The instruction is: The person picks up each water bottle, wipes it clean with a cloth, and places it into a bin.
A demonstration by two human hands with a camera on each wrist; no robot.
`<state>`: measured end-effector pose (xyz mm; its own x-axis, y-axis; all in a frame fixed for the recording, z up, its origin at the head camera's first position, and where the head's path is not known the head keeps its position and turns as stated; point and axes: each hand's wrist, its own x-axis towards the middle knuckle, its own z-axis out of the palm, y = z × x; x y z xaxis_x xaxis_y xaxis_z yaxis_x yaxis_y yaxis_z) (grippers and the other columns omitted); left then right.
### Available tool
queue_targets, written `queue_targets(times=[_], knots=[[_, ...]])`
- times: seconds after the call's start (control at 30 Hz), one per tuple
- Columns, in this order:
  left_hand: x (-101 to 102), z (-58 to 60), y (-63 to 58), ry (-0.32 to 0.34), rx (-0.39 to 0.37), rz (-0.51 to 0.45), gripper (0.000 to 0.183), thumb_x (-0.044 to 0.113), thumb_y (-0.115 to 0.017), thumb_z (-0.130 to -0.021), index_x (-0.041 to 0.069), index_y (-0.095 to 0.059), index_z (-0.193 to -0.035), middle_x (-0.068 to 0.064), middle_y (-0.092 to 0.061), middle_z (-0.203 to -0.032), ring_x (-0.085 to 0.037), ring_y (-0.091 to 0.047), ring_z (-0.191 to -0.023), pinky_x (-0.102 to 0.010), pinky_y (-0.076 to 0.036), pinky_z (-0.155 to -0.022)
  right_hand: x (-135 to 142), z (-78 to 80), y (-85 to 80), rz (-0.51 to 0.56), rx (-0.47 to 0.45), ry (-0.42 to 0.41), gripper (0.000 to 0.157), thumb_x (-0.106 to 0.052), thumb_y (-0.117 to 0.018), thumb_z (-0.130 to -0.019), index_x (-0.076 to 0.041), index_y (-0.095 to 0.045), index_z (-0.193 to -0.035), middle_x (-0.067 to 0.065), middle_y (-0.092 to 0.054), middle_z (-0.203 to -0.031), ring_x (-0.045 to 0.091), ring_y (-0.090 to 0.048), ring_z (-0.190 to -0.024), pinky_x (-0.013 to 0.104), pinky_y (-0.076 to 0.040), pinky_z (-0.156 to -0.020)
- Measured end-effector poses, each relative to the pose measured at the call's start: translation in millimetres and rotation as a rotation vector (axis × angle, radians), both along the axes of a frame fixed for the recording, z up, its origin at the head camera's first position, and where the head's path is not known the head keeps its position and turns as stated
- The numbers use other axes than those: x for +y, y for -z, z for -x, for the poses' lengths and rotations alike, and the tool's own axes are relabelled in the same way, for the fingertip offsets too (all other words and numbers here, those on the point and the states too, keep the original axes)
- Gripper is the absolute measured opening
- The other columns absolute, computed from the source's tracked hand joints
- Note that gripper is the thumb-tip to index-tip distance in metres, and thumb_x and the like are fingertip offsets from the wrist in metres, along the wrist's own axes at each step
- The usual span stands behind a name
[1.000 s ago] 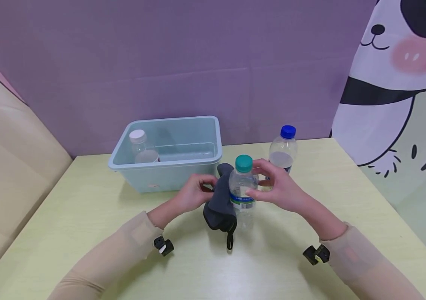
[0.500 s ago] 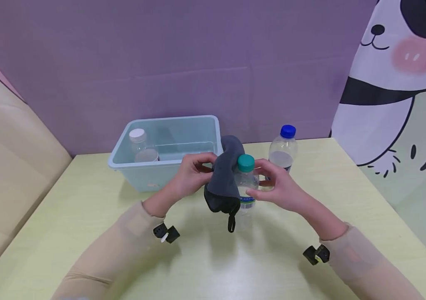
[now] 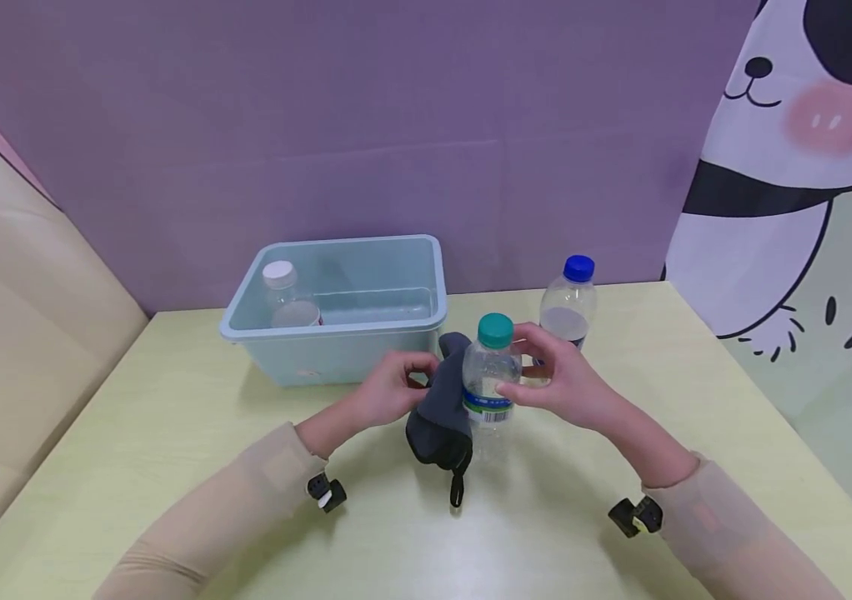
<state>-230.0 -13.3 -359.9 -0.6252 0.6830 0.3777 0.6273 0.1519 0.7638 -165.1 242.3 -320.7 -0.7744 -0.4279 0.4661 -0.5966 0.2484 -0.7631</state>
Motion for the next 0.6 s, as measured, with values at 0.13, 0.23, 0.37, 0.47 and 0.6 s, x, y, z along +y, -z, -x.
queue_targets(times=[0.13,0.23,0.37,0.47,0.6], knots=[[0.2,1.4,9.8,0.000,0.026,0.028,0.016,-0.012,-0.065,-0.081,0.001,-0.068,-0.090,-0.006,-0.066,-0.087,-0.016,-0.058,-0.084,-0.032,-0.052,-0.078,-0.9,0.2,-0.5,-0.006,-0.001,0.001,0.052,0.013,-0.070,-0.080,0.011,-0.047,-0.126,-0.012,-0.059,-0.118,0.004,-0.059,-0.107,0.023,-0.051,-0.085],[0.0,0.0,10.9,0.002,0.003,0.009,0.017,-0.013,-0.064,-0.081,0.000,-0.068,-0.091,-0.007,-0.066,-0.088,-0.018,-0.059,-0.085,-0.029,-0.053,-0.073,-1.1,-0.4,-0.9,-0.009,-0.003,-0.002,0.052,0.013,-0.070,-0.080,0.012,-0.047,-0.126,-0.012,-0.059,-0.119,0.004,-0.058,-0.108,0.023,-0.050,-0.086],[-0.2,-3.2,6.6,0.008,-0.055,-0.049,0.016,-0.014,-0.062,-0.083,-0.001,-0.067,-0.091,-0.010,-0.065,-0.089,-0.017,-0.058,-0.085,-0.026,-0.055,-0.072,-0.9,0.1,-0.3,-0.003,0.003,-0.011,0.052,0.014,-0.070,-0.079,0.010,-0.048,-0.126,-0.011,-0.059,-0.119,0.005,-0.058,-0.109,0.024,-0.051,-0.085],[0.5,-4.1,-0.3,0.021,-0.073,-0.113,0.014,-0.015,-0.062,-0.083,-0.003,-0.066,-0.090,-0.012,-0.064,-0.088,-0.014,-0.055,-0.082,-0.029,-0.057,-0.073,-0.4,0.6,0.5,0.008,0.008,-0.015,0.052,0.014,-0.070,-0.079,0.007,-0.050,-0.127,-0.010,-0.059,-0.119,0.005,-0.059,-0.109,0.023,-0.051,-0.085],[2.0,-4.5,-15.1,0.023,-0.082,-0.163,0.011,-0.013,-0.062,-0.085,-0.004,-0.065,-0.090,-0.015,-0.063,-0.087,-0.013,-0.056,-0.080,-0.030,-0.057,-0.072,0.7,0.5,0.7,0.010,0.007,-0.009,0.052,0.014,-0.070,-0.079,0.007,-0.049,-0.127,-0.007,-0.060,-0.118,0.004,-0.059,-0.108,0.021,-0.051,-0.085]])
